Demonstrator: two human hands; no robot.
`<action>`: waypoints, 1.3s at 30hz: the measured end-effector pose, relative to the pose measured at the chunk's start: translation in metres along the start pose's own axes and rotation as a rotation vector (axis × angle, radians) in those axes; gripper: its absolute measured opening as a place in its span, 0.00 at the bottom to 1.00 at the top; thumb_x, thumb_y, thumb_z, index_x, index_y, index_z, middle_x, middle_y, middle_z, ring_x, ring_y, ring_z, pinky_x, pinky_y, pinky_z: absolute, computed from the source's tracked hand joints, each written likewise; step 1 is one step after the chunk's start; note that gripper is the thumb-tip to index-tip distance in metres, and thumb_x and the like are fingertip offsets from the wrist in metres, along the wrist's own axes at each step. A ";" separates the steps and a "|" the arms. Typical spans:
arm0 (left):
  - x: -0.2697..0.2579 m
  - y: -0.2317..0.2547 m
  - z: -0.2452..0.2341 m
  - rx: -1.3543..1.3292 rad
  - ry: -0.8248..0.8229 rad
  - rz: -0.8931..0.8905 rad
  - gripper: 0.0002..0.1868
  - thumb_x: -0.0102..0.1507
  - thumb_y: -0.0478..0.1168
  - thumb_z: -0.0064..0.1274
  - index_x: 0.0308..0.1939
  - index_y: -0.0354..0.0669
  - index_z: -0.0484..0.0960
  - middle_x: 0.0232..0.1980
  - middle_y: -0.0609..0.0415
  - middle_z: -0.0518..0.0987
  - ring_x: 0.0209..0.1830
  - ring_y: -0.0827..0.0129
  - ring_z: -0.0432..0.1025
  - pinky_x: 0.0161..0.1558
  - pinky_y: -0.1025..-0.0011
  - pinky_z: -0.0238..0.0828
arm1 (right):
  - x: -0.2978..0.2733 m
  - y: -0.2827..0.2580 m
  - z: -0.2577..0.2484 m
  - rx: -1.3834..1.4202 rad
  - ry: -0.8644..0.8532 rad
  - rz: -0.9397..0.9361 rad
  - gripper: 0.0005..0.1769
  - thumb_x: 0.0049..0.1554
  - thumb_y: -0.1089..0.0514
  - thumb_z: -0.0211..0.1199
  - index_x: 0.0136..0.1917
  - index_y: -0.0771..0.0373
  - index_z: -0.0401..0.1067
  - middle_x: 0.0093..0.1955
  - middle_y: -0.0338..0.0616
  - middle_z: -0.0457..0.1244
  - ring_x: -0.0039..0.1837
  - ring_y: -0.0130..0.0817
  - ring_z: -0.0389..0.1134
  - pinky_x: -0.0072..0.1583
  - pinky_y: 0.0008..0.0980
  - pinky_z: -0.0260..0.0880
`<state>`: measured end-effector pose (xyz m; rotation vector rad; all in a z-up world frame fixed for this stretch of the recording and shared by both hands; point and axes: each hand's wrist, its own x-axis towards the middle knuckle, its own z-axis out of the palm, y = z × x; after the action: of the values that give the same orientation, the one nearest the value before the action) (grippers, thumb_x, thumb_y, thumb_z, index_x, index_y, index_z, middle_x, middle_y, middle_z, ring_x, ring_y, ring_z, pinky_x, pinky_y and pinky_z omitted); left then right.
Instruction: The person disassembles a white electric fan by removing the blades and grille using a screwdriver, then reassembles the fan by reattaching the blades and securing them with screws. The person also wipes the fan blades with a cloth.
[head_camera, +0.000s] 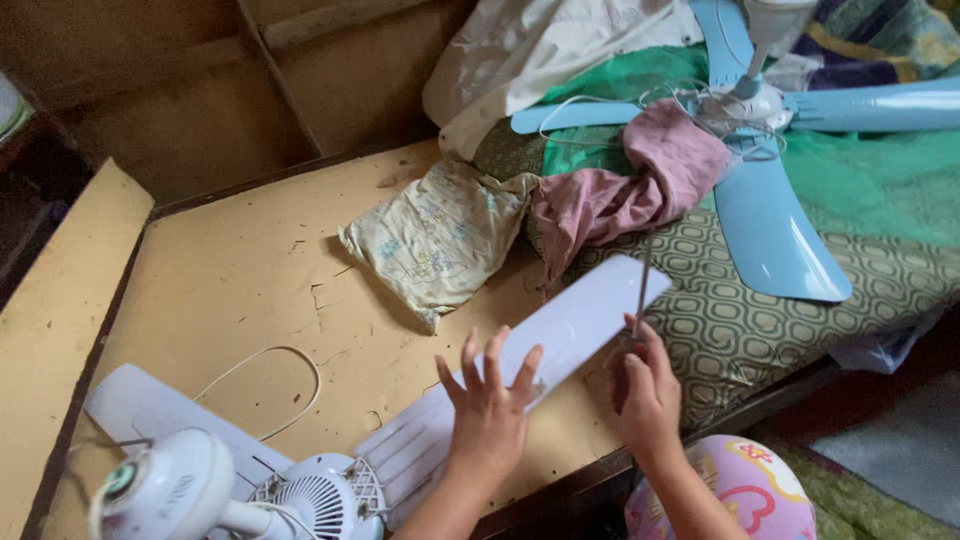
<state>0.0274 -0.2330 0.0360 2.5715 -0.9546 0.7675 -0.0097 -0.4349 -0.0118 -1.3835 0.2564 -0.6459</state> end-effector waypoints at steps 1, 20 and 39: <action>0.001 -0.002 -0.001 -0.002 0.017 0.002 0.35 0.60 0.44 0.59 0.68 0.60 0.62 0.69 0.41 0.54 0.72 0.36 0.48 0.59 0.16 0.40 | -0.002 -0.001 -0.006 0.002 0.007 0.002 0.29 0.62 0.65 0.42 0.76 0.59 0.62 0.36 0.40 0.60 0.29 0.23 0.55 0.30 0.24 0.55; 0.022 -0.011 -0.026 -0.026 0.087 -0.014 0.49 0.45 0.37 0.68 0.69 0.61 0.63 0.69 0.44 0.56 0.73 0.42 0.51 0.65 0.18 0.40 | 0.029 0.016 0.019 -1.024 -0.183 -0.176 0.18 0.50 0.67 0.61 0.55 0.61 0.74 0.48 0.56 0.67 0.54 0.53 0.69 0.56 0.48 0.69; -0.013 -0.010 0.007 -0.471 -0.044 -0.205 0.42 0.56 0.52 0.66 0.71 0.45 0.65 0.70 0.42 0.60 0.75 0.45 0.53 0.74 0.38 0.42 | -0.027 -0.025 0.026 -0.524 -0.038 -0.109 0.15 0.61 0.59 0.58 0.57 0.69 0.77 0.54 0.59 0.71 0.56 0.45 0.73 0.60 0.40 0.72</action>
<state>0.0287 -0.2221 0.0217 2.2305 -0.7581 0.3747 -0.0248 -0.3991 0.0122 -1.9204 0.3367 -0.6678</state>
